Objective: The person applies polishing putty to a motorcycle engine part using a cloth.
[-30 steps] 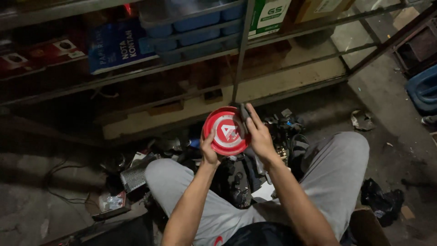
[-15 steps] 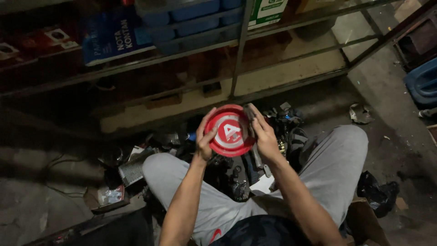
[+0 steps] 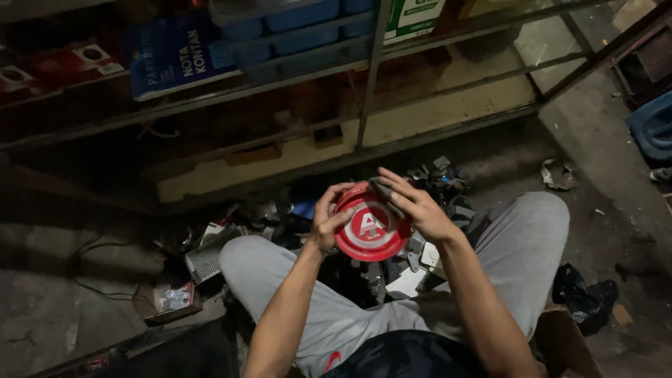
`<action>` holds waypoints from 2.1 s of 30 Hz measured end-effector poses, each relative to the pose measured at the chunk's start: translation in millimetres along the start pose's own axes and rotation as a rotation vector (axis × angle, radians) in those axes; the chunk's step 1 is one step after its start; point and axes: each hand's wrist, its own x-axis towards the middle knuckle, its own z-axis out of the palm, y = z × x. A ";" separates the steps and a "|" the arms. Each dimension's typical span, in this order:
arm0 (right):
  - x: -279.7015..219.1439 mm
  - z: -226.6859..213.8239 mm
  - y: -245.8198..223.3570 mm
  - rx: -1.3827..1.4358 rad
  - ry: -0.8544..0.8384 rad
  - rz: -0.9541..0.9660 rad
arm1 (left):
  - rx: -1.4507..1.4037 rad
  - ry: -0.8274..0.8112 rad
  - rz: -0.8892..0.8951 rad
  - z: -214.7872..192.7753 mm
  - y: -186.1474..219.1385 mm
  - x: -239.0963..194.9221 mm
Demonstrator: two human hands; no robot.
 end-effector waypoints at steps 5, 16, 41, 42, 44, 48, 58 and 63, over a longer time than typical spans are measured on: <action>-31.9 7.6 37.6 0.185 0.151 0.002 | -0.020 -0.031 -0.042 -2.6 -6.6 1.2; -24.5 5.1 16.4 -0.080 -0.081 -0.076 | 0.196 -0.235 -0.036 -19.7 -5.0 4.3; -20.5 32.4 69.6 0.781 0.742 0.026 | -0.027 0.279 -0.141 9.5 -76.3 1.4; -17.3 33.8 65.4 0.722 0.761 -0.018 | 0.139 0.257 -0.011 32.8 -62.6 0.0; -17.6 40.9 92.5 0.656 0.815 -0.013 | 0.095 0.327 0.016 34.8 -62.1 9.1; -20.9 60.6 97.6 0.514 0.839 -0.026 | -0.012 0.413 0.013 23.2 -47.4 12.9; 7.6 -8.0 12.7 0.111 0.099 0.177 | 0.066 0.062 -0.097 7.5 -19.9 1.6; 13.3 -6.7 -2.9 -0.169 -0.277 0.065 | 0.092 -0.019 -0.144 4.1 -37.4 -0.6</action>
